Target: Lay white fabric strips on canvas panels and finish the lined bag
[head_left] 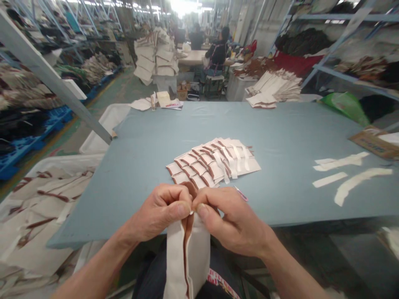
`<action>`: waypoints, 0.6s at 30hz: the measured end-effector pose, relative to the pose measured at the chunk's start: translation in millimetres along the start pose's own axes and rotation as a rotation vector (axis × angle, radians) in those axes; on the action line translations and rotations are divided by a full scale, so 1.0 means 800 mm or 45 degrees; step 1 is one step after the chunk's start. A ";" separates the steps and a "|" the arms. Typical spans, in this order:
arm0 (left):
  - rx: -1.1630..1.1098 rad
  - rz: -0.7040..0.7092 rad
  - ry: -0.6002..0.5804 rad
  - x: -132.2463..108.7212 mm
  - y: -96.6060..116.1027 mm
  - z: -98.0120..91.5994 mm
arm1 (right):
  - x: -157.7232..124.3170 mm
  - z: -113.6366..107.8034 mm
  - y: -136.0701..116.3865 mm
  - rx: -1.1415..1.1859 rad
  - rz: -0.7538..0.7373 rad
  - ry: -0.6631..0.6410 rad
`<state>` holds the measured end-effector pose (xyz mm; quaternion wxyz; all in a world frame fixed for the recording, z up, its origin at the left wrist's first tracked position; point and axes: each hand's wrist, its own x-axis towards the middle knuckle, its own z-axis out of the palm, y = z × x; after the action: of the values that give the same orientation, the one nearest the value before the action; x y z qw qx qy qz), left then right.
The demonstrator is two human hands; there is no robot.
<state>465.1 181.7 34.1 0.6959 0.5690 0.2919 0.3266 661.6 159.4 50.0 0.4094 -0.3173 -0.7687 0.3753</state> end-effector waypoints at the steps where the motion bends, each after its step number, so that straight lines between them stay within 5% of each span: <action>1: 0.022 0.001 -0.022 0.001 0.005 -0.002 | 0.000 -0.004 -0.001 -0.051 -0.025 -0.015; 10: 0.635 0.087 -0.252 0.002 0.051 -0.005 | 0.004 -0.040 -0.004 -0.164 -0.223 -0.138; 18: 0.590 0.265 0.014 0.017 0.021 0.025 | 0.006 -0.020 0.054 0.008 -0.086 0.103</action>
<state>487.3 182.8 54.0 0.5078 0.7386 0.3026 0.3242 680.9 190.9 21.6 0.4536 -0.3048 -0.7606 0.3505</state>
